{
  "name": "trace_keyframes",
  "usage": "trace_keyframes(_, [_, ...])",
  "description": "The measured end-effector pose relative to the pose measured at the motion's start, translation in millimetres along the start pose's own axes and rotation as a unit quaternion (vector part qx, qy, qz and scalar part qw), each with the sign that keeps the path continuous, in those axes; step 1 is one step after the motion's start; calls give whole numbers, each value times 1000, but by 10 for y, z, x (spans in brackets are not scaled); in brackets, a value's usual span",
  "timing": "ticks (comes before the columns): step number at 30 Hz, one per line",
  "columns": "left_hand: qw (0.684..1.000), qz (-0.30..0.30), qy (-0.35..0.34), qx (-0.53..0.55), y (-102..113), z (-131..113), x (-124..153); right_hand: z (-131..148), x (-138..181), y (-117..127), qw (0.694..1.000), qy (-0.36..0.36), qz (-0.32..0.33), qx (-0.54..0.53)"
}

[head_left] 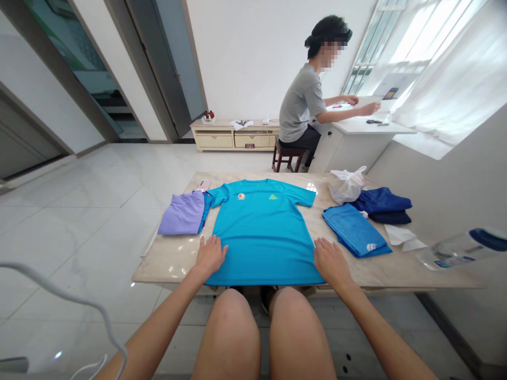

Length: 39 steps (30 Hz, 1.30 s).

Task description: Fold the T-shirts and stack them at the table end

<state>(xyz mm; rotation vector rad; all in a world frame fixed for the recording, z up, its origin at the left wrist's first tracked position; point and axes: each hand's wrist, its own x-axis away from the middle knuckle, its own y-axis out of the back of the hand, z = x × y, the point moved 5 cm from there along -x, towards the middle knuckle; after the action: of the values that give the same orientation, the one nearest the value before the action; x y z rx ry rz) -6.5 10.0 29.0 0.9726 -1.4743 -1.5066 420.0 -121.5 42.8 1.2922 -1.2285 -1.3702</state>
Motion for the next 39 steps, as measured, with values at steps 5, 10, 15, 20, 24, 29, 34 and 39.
trace_keyframes(5, [998,-40,23,50,-223,-2,-355,553,-536,-413,995,68,-3,-77])
trace_keyframes(10, [994,-80,12,67,-362,43,-636,630,-795,-696,997,41,-2,-72])
trace_keyframes(15, [995,-67,36,67,-356,131,-1025,480,-1192,-731,997,30,8,-70])
trace_keyframes(20, [994,-72,39,71,-329,108,-1055,480,-1230,-767,997,28,6,-65])
trace_keyframes(24, [994,-59,52,75,-299,79,-768,547,-937,-709,998,36,5,-58])
trace_keyframes(29, [995,-47,57,67,-222,20,-258,625,-464,-596,998,36,6,-53])
trace_keyframes(34, [996,-40,55,63,-180,-52,177,686,-96,-543,997,33,1,-63])
trace_keyframes(39, [997,-30,46,47,-85,-56,280,651,-17,-461,996,38,28,-75])
